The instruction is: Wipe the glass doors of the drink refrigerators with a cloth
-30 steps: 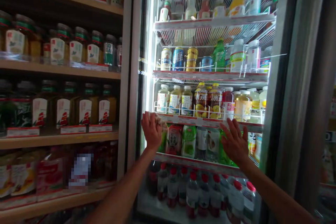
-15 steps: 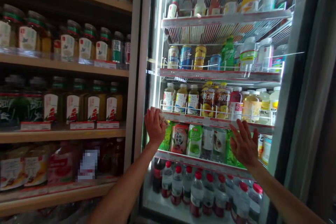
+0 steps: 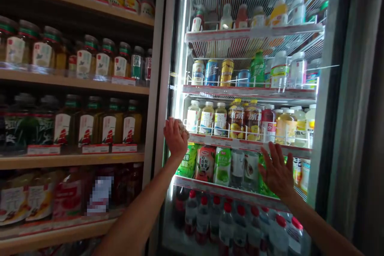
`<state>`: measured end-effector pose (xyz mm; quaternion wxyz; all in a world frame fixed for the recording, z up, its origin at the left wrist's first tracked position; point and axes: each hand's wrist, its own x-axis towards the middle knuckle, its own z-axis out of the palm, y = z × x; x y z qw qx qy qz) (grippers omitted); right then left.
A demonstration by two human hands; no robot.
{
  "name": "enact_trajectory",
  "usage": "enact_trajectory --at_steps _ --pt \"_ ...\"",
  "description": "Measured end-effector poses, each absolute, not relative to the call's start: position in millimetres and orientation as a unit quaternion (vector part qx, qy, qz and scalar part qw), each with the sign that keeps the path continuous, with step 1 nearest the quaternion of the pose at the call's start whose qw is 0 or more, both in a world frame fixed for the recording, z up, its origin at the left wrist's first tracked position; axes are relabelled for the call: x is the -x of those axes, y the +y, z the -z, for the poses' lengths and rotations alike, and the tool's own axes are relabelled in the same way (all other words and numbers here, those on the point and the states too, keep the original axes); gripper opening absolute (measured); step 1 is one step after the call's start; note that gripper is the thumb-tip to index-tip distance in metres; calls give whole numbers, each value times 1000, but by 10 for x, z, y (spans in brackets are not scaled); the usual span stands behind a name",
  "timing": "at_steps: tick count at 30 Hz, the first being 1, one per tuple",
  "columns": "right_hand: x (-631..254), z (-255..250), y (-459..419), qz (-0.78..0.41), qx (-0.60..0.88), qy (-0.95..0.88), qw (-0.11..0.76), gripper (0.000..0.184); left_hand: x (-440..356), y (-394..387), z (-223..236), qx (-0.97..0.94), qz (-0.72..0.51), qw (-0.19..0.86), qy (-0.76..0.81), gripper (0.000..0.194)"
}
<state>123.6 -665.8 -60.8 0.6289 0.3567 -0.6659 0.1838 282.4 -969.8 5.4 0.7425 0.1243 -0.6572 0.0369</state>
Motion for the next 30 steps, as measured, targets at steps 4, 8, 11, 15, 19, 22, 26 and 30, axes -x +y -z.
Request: enact_trajectory --at_steps 4,8,11,15,19,22,26,30 --pt "-1245 599 -6658 -179 -356 -671 626 63 -2512 -9102 91 97 -170 633 -749 50" --pt "-1245 590 -6643 -181 -359 -663 632 62 -2459 -8962 34 242 -266 527 -770 45" --pt "-1251 633 -6642 -185 -359 -668 625 61 -2702 -9423 -299 70 -176 633 -751 47" --pt "-1283 585 -6653 -192 -359 -664 627 59 -2812 -9645 -451 -80 -95 729 -673 50" --pt "-1319 121 -6677 -184 -365 -641 650 57 -2545 -9170 -172 183 -268 597 -734 45" --pt "-1310 -275 -6709 -204 -322 -638 669 54 -2501 -9106 -296 305 -332 505 -736 42" --pt "-1257 -426 -6747 -216 -314 -634 673 53 -2716 -9569 -1005 87 -194 656 -724 45" --pt "-1251 -365 -6743 -214 -320 -636 669 54 -2674 -9580 -1225 -101 -52 769 -630 48"
